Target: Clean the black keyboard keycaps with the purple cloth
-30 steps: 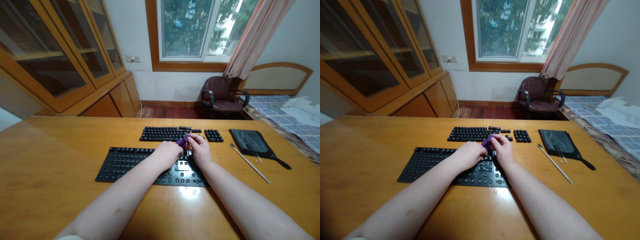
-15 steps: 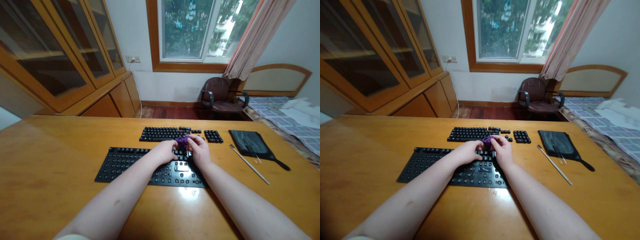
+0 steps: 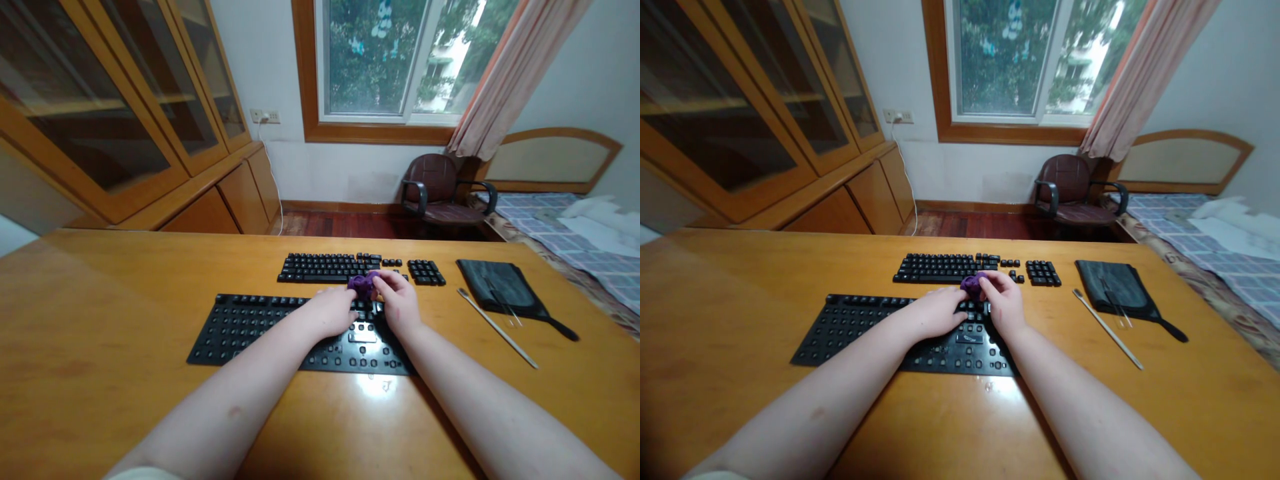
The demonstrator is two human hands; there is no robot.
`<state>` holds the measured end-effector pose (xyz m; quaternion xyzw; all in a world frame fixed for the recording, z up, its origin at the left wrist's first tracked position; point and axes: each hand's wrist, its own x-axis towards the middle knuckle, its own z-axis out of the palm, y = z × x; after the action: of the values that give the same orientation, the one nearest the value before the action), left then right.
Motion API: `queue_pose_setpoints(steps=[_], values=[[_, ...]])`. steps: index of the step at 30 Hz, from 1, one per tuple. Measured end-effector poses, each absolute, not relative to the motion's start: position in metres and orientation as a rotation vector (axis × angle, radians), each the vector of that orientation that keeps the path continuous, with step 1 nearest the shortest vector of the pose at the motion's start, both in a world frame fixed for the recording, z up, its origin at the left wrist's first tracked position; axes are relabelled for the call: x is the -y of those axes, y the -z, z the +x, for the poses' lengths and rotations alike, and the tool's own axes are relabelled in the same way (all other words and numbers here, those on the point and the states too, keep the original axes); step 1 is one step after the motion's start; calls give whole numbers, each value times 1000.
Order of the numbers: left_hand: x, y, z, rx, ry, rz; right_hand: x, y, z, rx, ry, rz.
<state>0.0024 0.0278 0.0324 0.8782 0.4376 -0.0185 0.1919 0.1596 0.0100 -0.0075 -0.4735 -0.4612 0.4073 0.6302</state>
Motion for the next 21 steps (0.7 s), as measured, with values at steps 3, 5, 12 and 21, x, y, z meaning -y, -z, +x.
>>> queue_pose_setpoints(steps=[3, 5, 12, 21], values=[[-21, -36, 2, -1123, 110, 2545, -10, 7, 159, 1049, -946, -1073], [-18, -39, 1, -1114, 195, 2546, -9, 6, 159, 1050, -949, -1068], [-13, -46, 2, -1236, 427, 2544, -9, 4, 158, 1050, -967, -1073], [-13, -47, 6, -1211, 345, 2630, 0, -10, 153, 1409, -1057, -1045]])
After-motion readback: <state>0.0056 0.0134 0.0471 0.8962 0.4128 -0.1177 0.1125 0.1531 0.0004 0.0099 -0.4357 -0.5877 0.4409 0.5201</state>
